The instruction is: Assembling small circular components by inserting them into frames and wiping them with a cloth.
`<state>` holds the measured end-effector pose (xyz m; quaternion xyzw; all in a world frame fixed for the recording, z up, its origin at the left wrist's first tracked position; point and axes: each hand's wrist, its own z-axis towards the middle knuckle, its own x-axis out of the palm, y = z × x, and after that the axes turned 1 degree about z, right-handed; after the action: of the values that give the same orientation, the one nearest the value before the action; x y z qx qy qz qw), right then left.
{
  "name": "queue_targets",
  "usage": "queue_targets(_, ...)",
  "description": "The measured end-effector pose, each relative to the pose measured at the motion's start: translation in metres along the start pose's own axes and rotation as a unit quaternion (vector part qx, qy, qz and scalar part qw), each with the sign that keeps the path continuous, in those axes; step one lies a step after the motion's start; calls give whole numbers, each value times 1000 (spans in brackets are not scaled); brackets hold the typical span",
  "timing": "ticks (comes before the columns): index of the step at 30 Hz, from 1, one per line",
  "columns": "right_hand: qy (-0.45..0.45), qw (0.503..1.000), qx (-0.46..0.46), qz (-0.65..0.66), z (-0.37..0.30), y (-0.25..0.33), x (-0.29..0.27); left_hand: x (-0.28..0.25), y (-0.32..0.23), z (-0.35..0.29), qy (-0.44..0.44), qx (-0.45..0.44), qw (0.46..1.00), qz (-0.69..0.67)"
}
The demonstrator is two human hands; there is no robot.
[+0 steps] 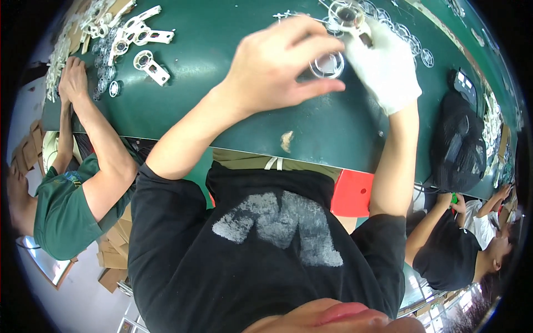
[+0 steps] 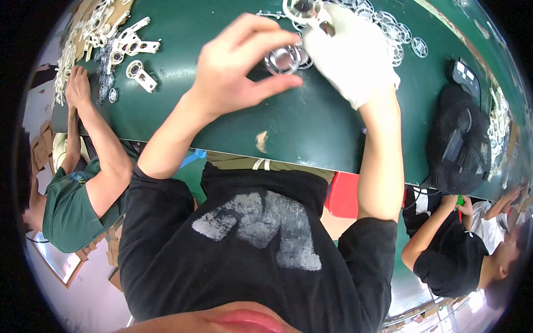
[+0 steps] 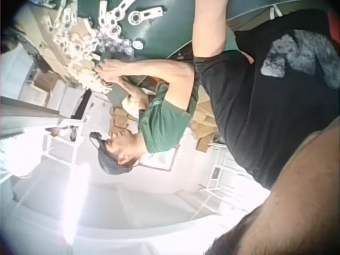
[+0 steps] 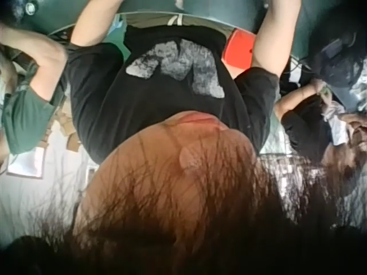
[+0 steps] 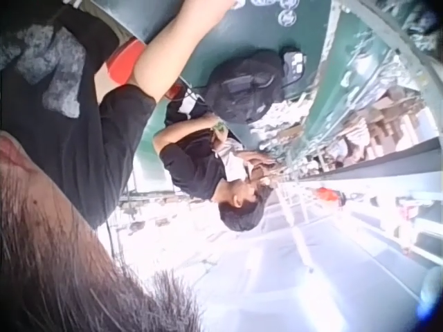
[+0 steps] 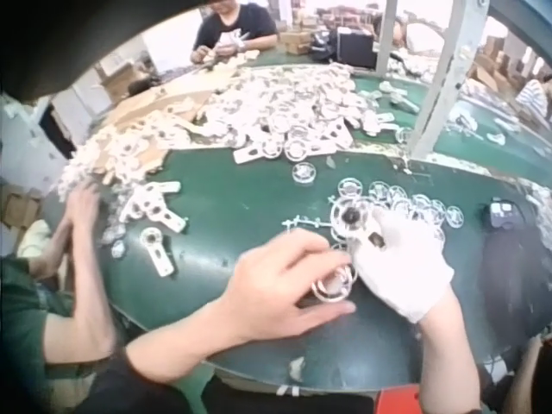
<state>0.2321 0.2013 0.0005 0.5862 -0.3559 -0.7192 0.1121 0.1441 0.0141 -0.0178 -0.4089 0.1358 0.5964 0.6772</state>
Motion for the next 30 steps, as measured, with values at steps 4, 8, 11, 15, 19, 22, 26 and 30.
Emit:
queue_targets(4, 125, 991, -6, -41, -7, 18, -2, -4, 41, 14, -173, 177, 969, 17)
queue_targets(8, 195, 980, -37, -7, -15, 24, -2, -7, 47, 12, -95, 254, 950, 156)
queue_targets(11, 189, 979, -64, 49, -20, 23, -1, -4, 19, 4, -54, 13, 998, -22)
queue_targets(15, 209, 974, -28, 86, -18, 29, -6, -7, 15, 1, -47, -13, 996, -70)
queue_targets(19, 189, 974, -39, 119, -18, 19, -1, -8, 17, 0, -30, -31, 997, -58)
queue_targets(22, 196, 974, -66, 89, -15, 17, -6, -10, 16, 1, -23, -54, 995, -77)
queue_targets(26, 324, 886, 27, 332, -12, 7, -17, -12, 14, 2, -28, -69, 989, -131)
queue_targets(30, 341, 824, 59, 449, -18, 18, -15, -14, 17, 5, -10, -3, 986, -168)
